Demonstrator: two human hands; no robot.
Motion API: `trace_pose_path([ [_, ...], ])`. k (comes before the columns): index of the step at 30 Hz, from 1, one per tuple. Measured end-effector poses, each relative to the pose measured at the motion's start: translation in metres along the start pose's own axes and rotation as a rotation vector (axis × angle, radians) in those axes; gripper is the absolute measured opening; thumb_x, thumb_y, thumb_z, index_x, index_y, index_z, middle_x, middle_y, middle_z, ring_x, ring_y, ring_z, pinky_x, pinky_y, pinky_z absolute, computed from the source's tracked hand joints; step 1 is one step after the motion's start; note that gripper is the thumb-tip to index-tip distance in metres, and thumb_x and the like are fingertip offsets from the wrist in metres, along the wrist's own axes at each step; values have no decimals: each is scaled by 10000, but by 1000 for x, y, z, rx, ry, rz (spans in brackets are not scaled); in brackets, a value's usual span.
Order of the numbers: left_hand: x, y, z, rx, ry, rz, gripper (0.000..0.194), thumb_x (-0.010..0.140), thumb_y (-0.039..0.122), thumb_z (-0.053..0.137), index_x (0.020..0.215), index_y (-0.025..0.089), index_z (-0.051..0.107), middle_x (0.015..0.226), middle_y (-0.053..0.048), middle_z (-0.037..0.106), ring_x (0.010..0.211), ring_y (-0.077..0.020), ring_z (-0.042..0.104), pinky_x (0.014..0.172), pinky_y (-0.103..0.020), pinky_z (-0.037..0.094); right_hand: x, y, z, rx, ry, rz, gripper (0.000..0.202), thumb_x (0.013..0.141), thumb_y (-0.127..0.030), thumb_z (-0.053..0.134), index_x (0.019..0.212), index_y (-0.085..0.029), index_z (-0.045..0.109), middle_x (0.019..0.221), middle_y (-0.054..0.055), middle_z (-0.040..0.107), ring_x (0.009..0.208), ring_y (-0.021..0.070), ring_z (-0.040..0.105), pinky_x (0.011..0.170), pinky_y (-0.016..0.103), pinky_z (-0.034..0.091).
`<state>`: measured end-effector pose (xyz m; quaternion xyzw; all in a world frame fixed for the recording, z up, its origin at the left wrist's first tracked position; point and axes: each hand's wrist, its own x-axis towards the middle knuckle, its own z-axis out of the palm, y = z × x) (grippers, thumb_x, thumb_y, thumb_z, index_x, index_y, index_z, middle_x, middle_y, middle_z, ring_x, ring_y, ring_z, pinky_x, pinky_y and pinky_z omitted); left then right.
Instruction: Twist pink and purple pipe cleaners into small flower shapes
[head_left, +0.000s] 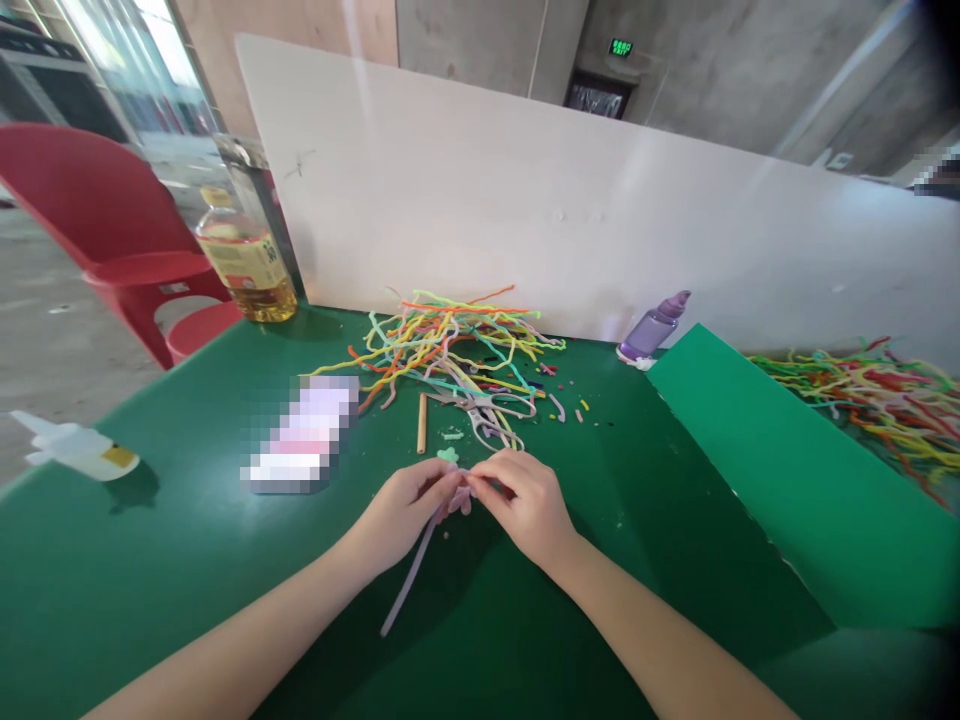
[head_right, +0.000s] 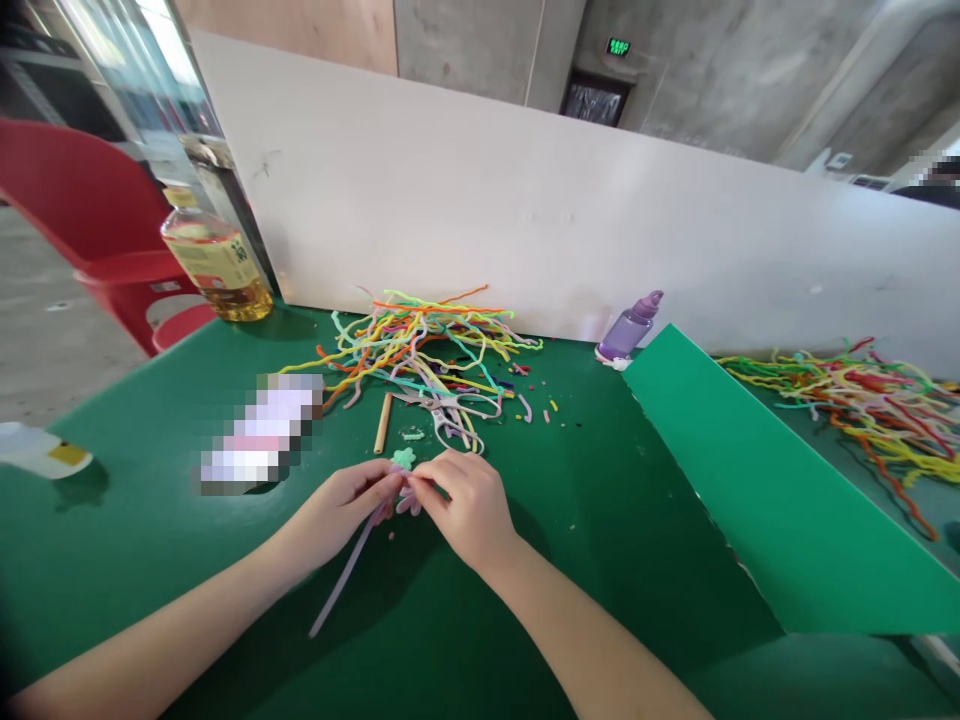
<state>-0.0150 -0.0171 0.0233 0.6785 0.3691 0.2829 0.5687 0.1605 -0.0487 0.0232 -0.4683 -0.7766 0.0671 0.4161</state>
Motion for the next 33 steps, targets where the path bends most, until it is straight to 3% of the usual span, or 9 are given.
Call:
trace_pose_path([
  [4,0,0,0,-106,24,-38,250,850,401,493,866,170,586,683,13,592,567,-110,475,517,-207,386,0,1,1,-13,1,-6,129,872,-247,518,819,-193,623,712,20,619,669,137,555,652,270,410],
  [10,1,2,-5,-13,77,-9,285,820,397,537,710,166,663,709,-13,624,693,-157,562,646,-242,432,-1,2,1,-10,-9,0,122,865,-239,529,822,-180,627,720,22,618,669,133,547,651,266,407],
  [16,-1,2,-6,3,71,-8,281,806,389,558,700,168,697,746,-32,642,744,-183,597,696,-261,441,1,0,0,13,-69,10,139,869,-233,519,843,-185,647,738,24,641,681,134,567,660,268,421],
  [19,-2,6,-6,-78,111,-33,261,808,374,561,708,166,681,703,-21,640,697,-163,577,645,-238,423,0,-1,1,46,-62,79,135,857,-238,532,914,-188,643,784,28,660,689,137,586,669,267,443],
  [25,-2,7,-9,-121,305,-49,217,786,368,600,797,172,693,637,12,570,581,-109,442,531,-206,323,-4,-4,5,122,-48,206,189,867,-221,505,1006,-189,628,824,26,705,710,124,653,682,230,476],
  [29,-3,4,-4,-228,364,-98,245,767,391,622,731,154,673,546,39,454,537,-94,361,512,-205,296,-8,-10,10,90,-159,147,182,870,-231,493,960,-186,644,766,27,710,692,151,662,675,259,464],
  [33,-3,1,2,-302,363,-106,247,755,380,643,704,139,659,610,15,514,577,-94,383,536,-195,316,-10,-15,12,131,-250,171,181,865,-237,481,917,-164,638,711,45,694,651,171,657,613,271,455],
])
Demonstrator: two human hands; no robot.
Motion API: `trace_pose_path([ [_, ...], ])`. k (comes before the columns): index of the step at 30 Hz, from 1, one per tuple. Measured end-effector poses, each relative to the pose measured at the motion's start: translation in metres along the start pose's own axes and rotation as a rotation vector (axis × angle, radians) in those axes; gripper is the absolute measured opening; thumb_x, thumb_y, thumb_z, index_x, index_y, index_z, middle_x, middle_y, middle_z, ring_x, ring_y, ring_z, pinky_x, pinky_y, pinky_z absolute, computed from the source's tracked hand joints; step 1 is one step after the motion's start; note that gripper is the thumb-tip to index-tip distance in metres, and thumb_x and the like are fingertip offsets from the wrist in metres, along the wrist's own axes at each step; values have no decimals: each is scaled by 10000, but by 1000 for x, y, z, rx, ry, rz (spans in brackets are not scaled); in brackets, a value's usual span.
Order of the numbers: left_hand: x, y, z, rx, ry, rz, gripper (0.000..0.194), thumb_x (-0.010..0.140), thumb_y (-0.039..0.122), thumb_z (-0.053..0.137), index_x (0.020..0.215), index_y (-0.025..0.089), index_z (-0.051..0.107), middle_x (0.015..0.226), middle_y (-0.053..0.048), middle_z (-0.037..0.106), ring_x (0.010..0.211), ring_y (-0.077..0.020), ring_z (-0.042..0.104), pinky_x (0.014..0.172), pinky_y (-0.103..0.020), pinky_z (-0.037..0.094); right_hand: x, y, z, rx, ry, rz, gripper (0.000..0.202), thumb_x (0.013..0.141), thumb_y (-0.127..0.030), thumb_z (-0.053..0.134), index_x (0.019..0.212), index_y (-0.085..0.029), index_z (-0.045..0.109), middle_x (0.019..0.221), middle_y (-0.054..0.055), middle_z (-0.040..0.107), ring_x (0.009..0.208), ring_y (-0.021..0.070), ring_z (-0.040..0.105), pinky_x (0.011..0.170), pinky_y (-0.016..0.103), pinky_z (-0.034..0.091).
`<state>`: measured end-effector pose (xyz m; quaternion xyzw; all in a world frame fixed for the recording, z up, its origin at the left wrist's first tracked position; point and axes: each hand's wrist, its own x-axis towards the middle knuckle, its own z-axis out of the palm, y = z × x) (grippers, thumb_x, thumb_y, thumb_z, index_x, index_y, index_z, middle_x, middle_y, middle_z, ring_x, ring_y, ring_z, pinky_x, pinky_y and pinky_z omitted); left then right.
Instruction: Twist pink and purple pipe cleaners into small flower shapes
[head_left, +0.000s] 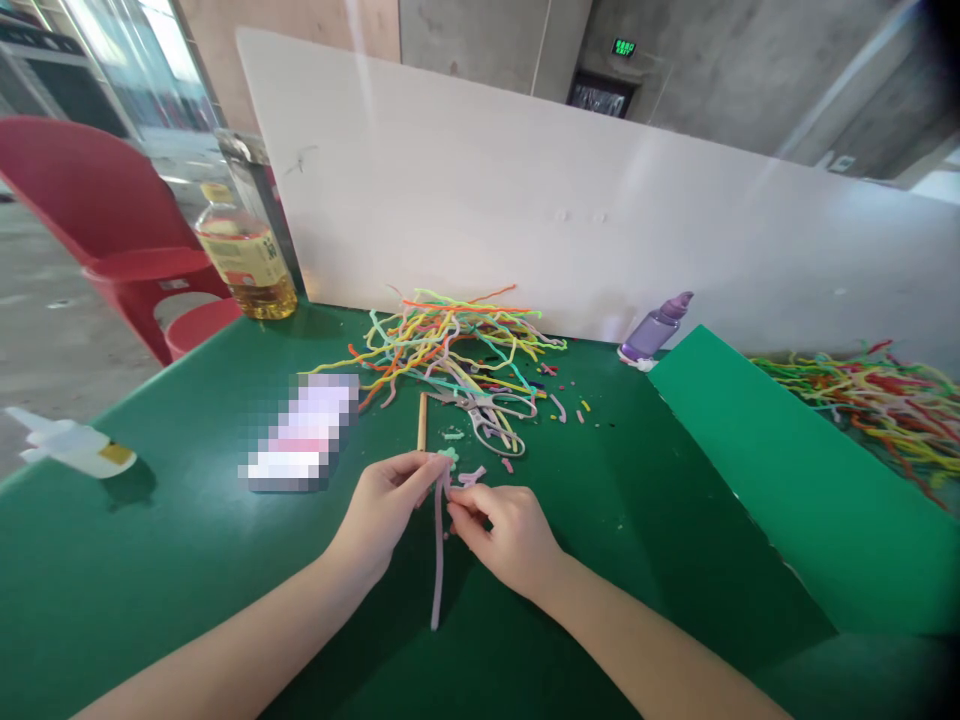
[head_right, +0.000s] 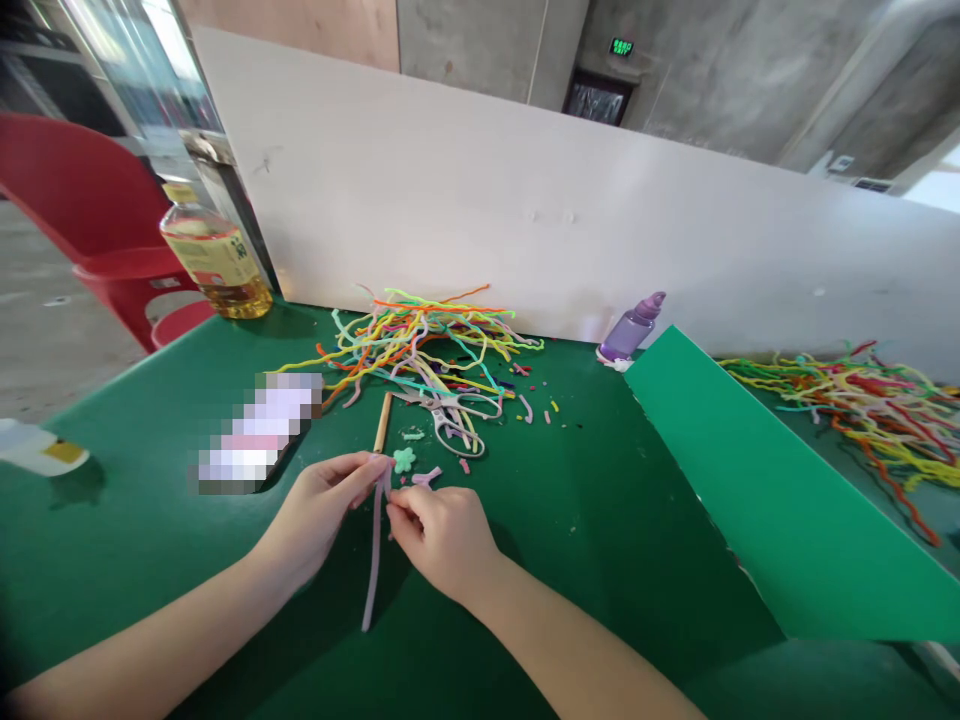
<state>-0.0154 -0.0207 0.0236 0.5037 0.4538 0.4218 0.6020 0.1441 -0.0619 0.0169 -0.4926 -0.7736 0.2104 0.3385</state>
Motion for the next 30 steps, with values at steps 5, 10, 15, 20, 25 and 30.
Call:
trace_pose_path([
  [5,0,-3,0,-81,-68,-12,214,782,344,628,713,141,642,637,14,510,570,-80,370,533,-180,325,5,-3,-6,541,-87,212,142,823,-275,552,889,-157,595,701,34,661,596,144,633,580,260,497],
  [10,-4,1,0,-169,-207,-1,184,825,308,579,733,156,622,695,1,509,646,-109,463,603,-217,405,13,3,-6,1099,-156,378,294,848,-412,514,932,-144,599,809,63,647,695,156,636,689,338,519],
  [15,-7,3,2,-187,-265,39,196,830,285,574,702,144,620,689,3,477,610,-97,448,553,-210,404,14,11,-1,1334,-277,409,302,798,-392,614,951,-134,591,815,56,641,729,162,640,794,410,488],
  [20,-8,3,3,-212,-280,21,187,825,295,576,710,150,608,709,6,485,559,-85,445,492,-201,388,11,7,-1,1422,-375,458,321,769,-379,652,951,-120,598,795,36,619,724,149,628,819,416,486],
  [25,-8,6,4,-169,-291,48,174,807,293,596,698,158,614,735,0,513,633,-113,509,590,-232,441,11,6,1,1413,-327,522,257,735,-308,698,899,-145,584,732,-14,564,661,115,582,716,374,523],
  [30,-9,8,4,-105,-248,124,163,806,267,604,683,163,627,753,5,505,677,-109,510,650,-224,432,11,4,2,1437,-312,517,144,761,-232,666,784,-136,560,598,-48,481,500,46,415,516,205,408],
])
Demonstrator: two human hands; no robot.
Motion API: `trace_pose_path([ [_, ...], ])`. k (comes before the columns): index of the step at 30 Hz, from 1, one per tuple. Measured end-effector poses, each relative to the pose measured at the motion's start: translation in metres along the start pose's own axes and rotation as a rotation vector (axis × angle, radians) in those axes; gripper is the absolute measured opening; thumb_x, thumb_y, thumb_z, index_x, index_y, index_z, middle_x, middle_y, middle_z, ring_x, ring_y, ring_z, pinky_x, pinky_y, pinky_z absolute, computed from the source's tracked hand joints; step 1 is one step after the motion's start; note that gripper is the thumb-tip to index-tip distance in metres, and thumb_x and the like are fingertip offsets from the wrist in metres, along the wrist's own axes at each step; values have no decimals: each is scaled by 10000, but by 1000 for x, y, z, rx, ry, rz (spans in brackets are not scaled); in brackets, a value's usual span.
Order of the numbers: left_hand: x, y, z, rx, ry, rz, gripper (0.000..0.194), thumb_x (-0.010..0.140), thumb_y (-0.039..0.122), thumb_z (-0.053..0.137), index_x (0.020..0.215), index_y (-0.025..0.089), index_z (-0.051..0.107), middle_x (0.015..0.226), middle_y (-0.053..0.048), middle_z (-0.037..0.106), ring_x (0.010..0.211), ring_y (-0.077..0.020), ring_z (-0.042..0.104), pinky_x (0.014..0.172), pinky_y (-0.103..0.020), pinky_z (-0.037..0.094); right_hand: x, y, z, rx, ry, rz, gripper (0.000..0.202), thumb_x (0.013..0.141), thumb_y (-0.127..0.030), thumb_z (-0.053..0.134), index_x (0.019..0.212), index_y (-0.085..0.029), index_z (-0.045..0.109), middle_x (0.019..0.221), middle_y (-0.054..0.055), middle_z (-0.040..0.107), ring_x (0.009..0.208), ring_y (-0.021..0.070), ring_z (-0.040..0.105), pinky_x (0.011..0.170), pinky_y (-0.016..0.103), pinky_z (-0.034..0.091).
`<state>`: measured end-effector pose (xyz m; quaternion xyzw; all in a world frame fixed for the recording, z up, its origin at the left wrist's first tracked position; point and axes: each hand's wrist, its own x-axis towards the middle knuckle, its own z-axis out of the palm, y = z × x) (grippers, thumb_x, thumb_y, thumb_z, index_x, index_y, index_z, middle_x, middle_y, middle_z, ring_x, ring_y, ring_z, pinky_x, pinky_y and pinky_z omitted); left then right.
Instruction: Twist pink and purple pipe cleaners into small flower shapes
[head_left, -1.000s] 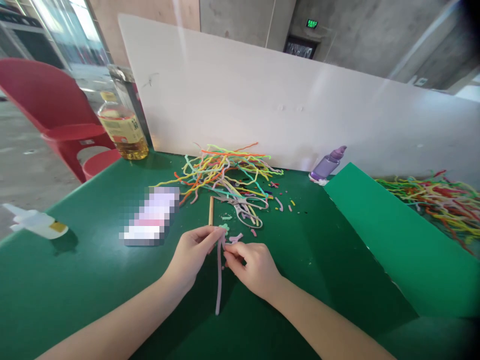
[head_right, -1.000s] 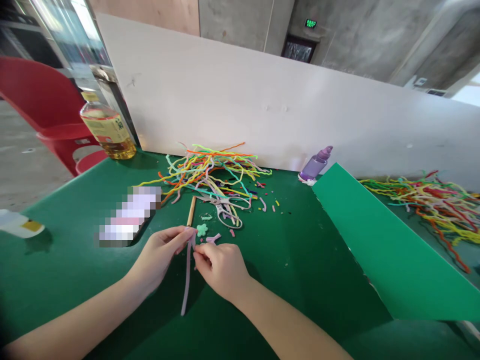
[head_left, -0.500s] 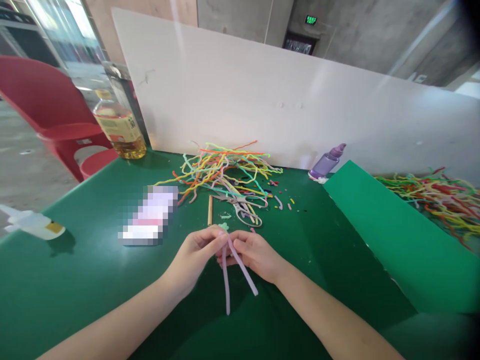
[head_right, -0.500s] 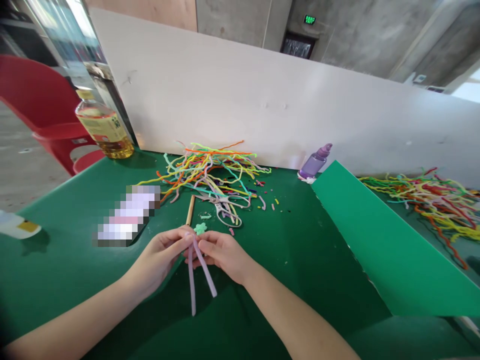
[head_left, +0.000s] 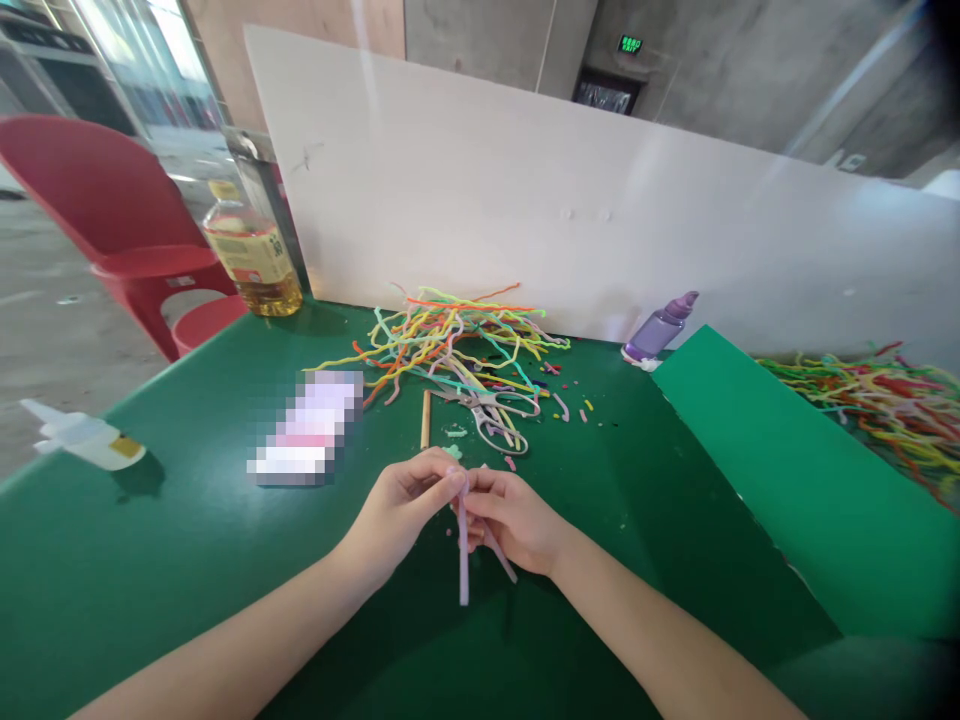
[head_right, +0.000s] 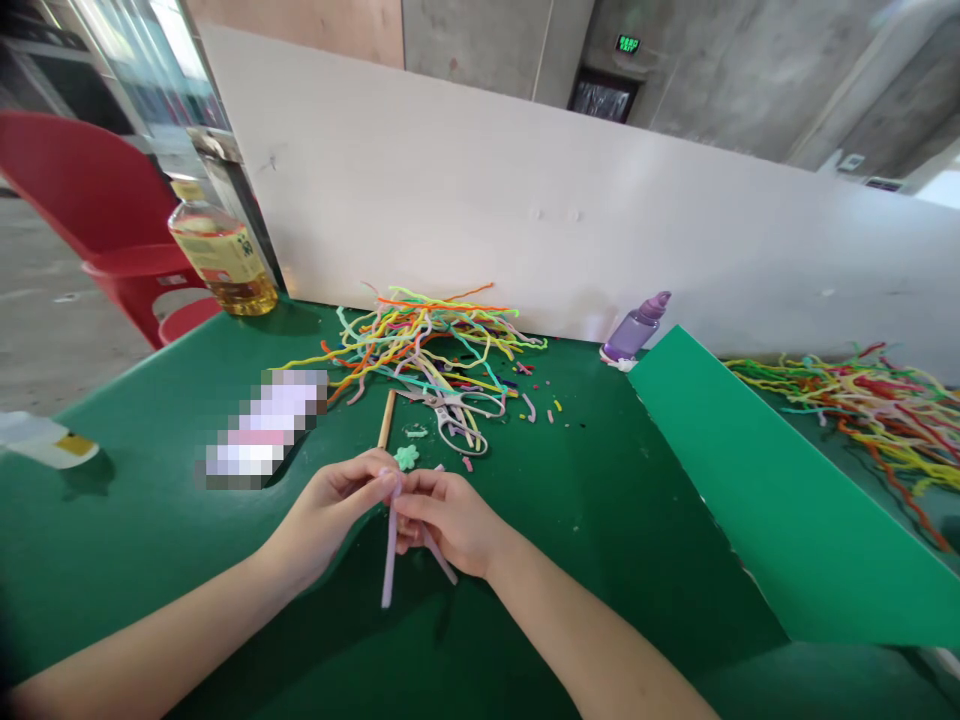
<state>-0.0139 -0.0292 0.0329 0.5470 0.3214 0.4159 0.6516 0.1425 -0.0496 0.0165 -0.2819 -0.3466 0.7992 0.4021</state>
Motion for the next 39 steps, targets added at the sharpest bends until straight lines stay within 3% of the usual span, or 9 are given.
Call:
trace_pose_path([
  [4,1,1,-1,76,32,13,176,807,276,604,685,157,645,742,0,519,700,-117,509,665,-222,412,0,-2,1,-21,40,-1,196,755,-258,665,704,-135,522,605,-48,461,460,26,291,424,173,219],
  [9,2,-1,-1,84,90,-64,205,783,313,620,663,149,645,676,-3,555,670,-131,508,642,-234,397,-1,-7,2,-256,151,-18,225,762,-317,647,695,-150,511,507,-89,354,421,29,225,411,186,162],
  [16,0,-8,6,-1,155,-189,243,744,354,645,614,150,622,598,21,564,580,-115,491,552,-216,381,-12,1,11,-1308,441,-427,206,857,-258,493,674,-169,527,539,-15,502,481,93,444,486,229,309],
  [20,-3,-13,11,-98,192,-205,234,721,354,667,620,147,623,606,22,566,604,-119,505,579,-221,394,-18,10,14,-1784,469,-673,301,888,-177,400,608,-169,511,550,35,525,520,129,487,513,265,307],
  [23,-2,-14,9,-152,194,-225,214,725,343,670,651,146,631,618,15,574,612,-117,512,565,-215,390,-17,3,12,-1553,443,-578,260,876,-233,459,645,-163,554,564,19,538,530,118,490,523,245,337],
  [27,2,-10,3,-240,165,-208,185,750,315,653,675,146,640,634,4,597,620,-109,527,594,-209,415,-10,-15,7,-770,267,-233,256,858,-359,505,798,-144,631,676,19,597,581,108,533,560,234,432],
  [30,3,-6,1,-307,109,-177,190,747,305,655,652,144,622,629,-2,595,619,-111,534,603,-218,437,-5,-18,1,-355,208,-144,266,810,-376,583,867,-127,654,789,48,633,691,125,591,688,287,491],
  [33,1,-5,2,-357,-4,-218,216,749,321,650,639,152,574,561,19,538,516,-102,499,491,-221,426,-5,-10,-2,-157,66,-26,303,751,-384,661,869,-105,648,789,55,637,736,146,624,768,353,505],
  [39,-1,-7,3,-326,-112,-260,206,771,309,635,655,156,561,535,36,517,449,-89,507,458,-211,406,-8,1,-2,-70,-83,114,311,721,-367,703,849,-99,608,687,9,579,550,92,568,544,275,516],
])
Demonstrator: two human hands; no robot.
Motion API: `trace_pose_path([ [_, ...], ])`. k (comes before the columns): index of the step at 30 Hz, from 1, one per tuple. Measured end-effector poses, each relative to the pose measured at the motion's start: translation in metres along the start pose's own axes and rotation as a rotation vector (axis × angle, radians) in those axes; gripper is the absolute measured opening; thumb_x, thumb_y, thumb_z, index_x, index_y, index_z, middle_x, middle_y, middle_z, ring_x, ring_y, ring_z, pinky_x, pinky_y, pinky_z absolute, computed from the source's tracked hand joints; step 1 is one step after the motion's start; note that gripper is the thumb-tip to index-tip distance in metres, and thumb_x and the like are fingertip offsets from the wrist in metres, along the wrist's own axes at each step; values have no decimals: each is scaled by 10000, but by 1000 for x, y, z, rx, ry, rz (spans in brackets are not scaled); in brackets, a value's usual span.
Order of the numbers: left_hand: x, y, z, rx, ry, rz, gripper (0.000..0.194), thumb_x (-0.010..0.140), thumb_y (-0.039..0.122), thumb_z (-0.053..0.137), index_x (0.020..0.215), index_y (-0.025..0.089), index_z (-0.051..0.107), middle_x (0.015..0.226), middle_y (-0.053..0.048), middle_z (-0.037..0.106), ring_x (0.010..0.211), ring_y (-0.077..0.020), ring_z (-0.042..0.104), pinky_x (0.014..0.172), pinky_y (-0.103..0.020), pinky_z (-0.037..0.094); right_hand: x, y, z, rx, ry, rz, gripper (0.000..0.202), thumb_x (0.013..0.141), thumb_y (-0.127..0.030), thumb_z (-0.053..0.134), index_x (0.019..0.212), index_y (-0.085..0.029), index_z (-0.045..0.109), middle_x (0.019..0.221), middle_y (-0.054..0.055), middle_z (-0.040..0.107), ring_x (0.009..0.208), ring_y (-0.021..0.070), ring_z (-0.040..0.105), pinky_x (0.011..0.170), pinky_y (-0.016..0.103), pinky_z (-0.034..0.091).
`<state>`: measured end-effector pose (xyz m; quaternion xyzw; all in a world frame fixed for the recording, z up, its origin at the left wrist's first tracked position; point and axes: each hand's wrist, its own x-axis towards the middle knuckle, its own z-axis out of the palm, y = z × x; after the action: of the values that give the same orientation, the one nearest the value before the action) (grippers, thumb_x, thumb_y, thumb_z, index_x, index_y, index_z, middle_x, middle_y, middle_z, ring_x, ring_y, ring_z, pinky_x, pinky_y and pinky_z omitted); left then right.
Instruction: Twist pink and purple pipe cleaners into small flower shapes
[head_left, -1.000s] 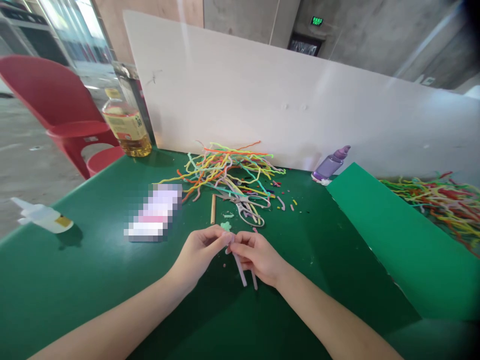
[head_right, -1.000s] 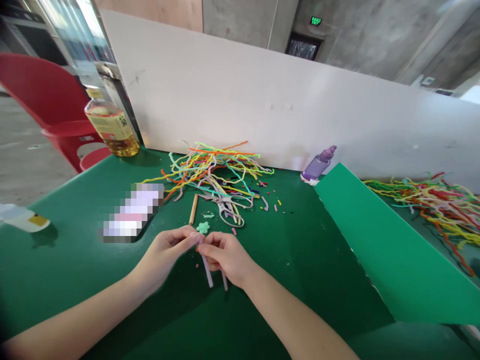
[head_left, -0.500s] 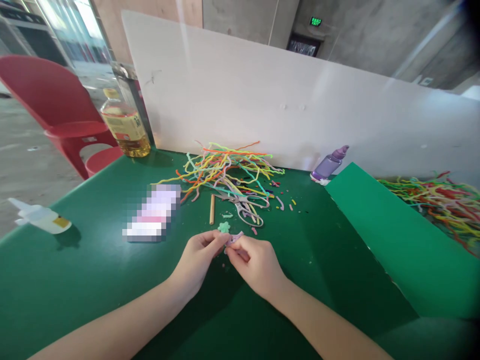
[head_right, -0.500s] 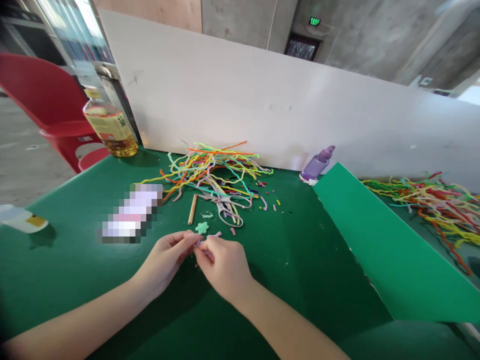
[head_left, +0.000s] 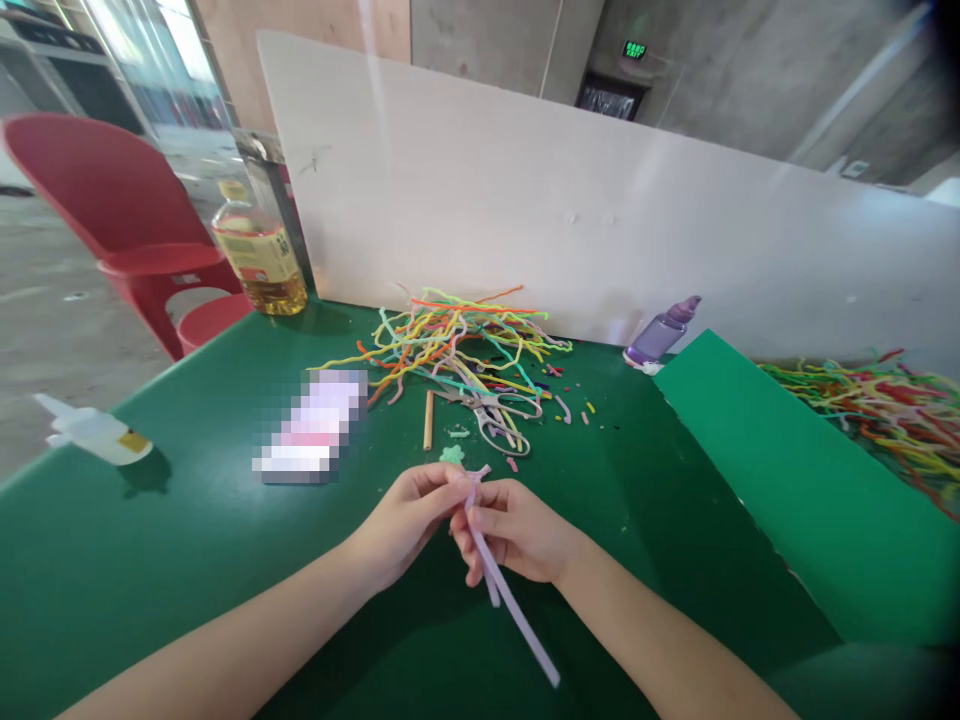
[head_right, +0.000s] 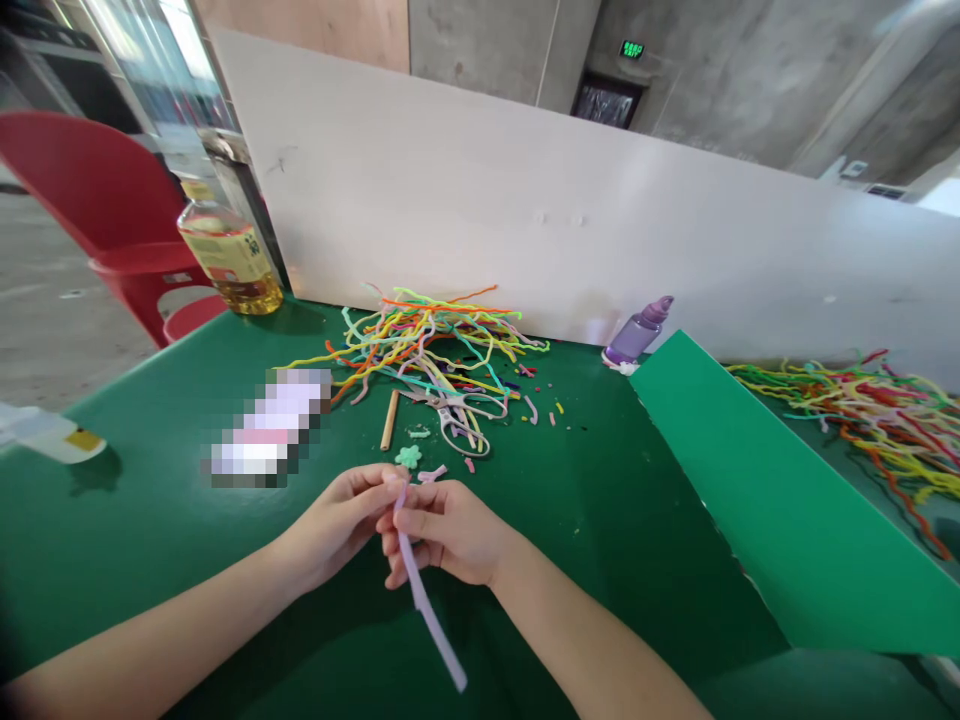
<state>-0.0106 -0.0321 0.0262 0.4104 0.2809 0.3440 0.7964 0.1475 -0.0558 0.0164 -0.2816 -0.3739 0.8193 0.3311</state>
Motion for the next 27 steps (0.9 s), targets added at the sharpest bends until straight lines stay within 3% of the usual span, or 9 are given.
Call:
trace_pose_path([
  [3,3,1,-2,78,28,38,212,758,297,651,636,149,562,565,27,543,494,-89,519,512,-213,414,2,0,1,18,42,6,252,737,-328,696,783,-103,592,633,-14,532,440,26,403,407,170,339],
  [7,6,1,-4,178,111,69,227,744,288,661,606,144,552,537,30,536,517,-98,503,527,-212,397,7,1,3,-64,159,-41,246,743,-343,683,748,-127,565,576,-54,444,420,16,260,400,185,162],
  [11,6,-3,-5,288,251,86,245,765,338,627,631,137,586,592,16,548,583,-109,494,561,-217,386,8,1,8,-388,387,-179,301,759,-397,640,633,-155,514,502,-78,336,436,49,279,430,211,201],
  [15,5,-9,-5,324,298,104,254,760,356,615,631,139,590,608,11,537,594,-122,483,548,-222,380,6,2,17,-716,536,-317,306,777,-371,604,580,-157,509,546,-43,428,509,79,352,489,225,278],
  [19,5,-9,-5,247,286,96,229,759,299,614,608,137,557,583,22,496,563,-98,437,519,-201,341,7,1,19,-616,479,-296,289,764,-343,617,573,-161,500,546,-43,435,514,81,369,498,222,291],
  [22,6,-3,-5,199,226,92,206,801,308,568,700,131,595,619,21,487,546,-80,393,506,-195,319,9,-1,16,-470,473,-261,305,762,-369,619,569,-170,492,477,-63,390,446,68,334,463,219,266],
  [27,7,5,-7,290,207,101,253,803,360,587,726,120,609,580,23,466,560,-87,398,526,-202,324,7,-4,13,-390,477,-203,305,739,-401,643,609,-163,505,442,-87,342,378,41,250,392,205,173],
])
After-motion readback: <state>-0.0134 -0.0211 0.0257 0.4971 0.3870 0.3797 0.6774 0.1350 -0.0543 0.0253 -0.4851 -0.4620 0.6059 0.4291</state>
